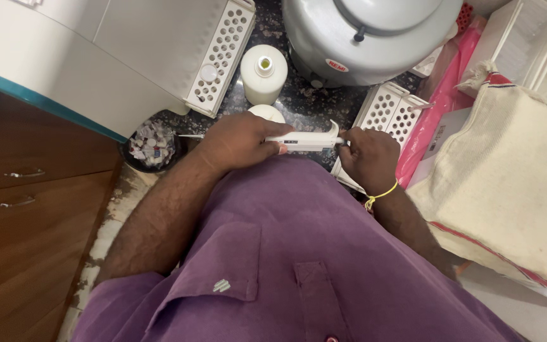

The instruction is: The person uses a pipette to draw liquid from a small container and dispense it into a larger bottle, repeating the action to transfer liquid.

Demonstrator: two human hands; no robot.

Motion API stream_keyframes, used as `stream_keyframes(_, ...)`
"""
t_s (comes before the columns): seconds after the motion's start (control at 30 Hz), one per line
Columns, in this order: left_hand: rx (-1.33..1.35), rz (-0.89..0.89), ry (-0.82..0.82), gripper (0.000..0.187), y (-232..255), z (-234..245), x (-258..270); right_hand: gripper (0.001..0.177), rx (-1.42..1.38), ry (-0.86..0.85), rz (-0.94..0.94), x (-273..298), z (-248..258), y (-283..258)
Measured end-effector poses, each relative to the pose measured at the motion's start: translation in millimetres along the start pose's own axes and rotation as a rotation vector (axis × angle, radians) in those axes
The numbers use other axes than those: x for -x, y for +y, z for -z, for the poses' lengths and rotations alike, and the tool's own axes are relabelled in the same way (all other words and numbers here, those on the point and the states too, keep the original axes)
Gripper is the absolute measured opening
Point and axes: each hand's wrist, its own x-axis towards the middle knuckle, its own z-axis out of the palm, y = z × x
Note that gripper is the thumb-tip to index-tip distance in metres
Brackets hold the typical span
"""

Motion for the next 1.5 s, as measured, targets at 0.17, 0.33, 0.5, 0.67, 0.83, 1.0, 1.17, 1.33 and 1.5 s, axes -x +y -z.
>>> stream_keyframes(0.17,-0.012,0.023,0.025,0.042,-2,-1,0,0.028,-0.133,-0.084,-0.039,-9,9,-2)
stream_keyframes(0.33,-0.054,0.006,0.031,0.042,-3,0,1,0.027,-0.103,-0.232,0.119,-19,23,2)
stream_keyframes(0.5,0.012,0.045,0.008,0.039,-1,0,-1,0.022,-0.033,-0.078,0.043,-11,12,-3)
stream_keyframes(0.67,0.021,0.045,0.033,0.041,-5,0,1,0.022,-0.076,0.068,0.031,-12,9,-10)
stream_keyframes(0.83,0.016,-0.006,0.050,0.041,-3,2,1,0.025,-0.148,-0.207,0.094,-24,24,-1)
stream_keyframes(1.0,0.068,0.111,-0.031,0.040,2,6,3,0.022,-0.108,-0.105,0.067,-15,8,-2)
stream_keyframes(1.17,0.104,0.075,0.025,0.040,-4,6,6,0.018,-0.100,0.093,0.006,-13,1,-9)
stream_keyframes(1.33,0.091,0.040,0.042,0.040,-4,5,7,0.026,-0.151,-0.084,0.141,-23,20,-5)
stream_keyframes(1.5,0.075,0.069,0.041,0.042,-4,3,7,0.025,-0.063,-0.100,0.080,-10,6,1)
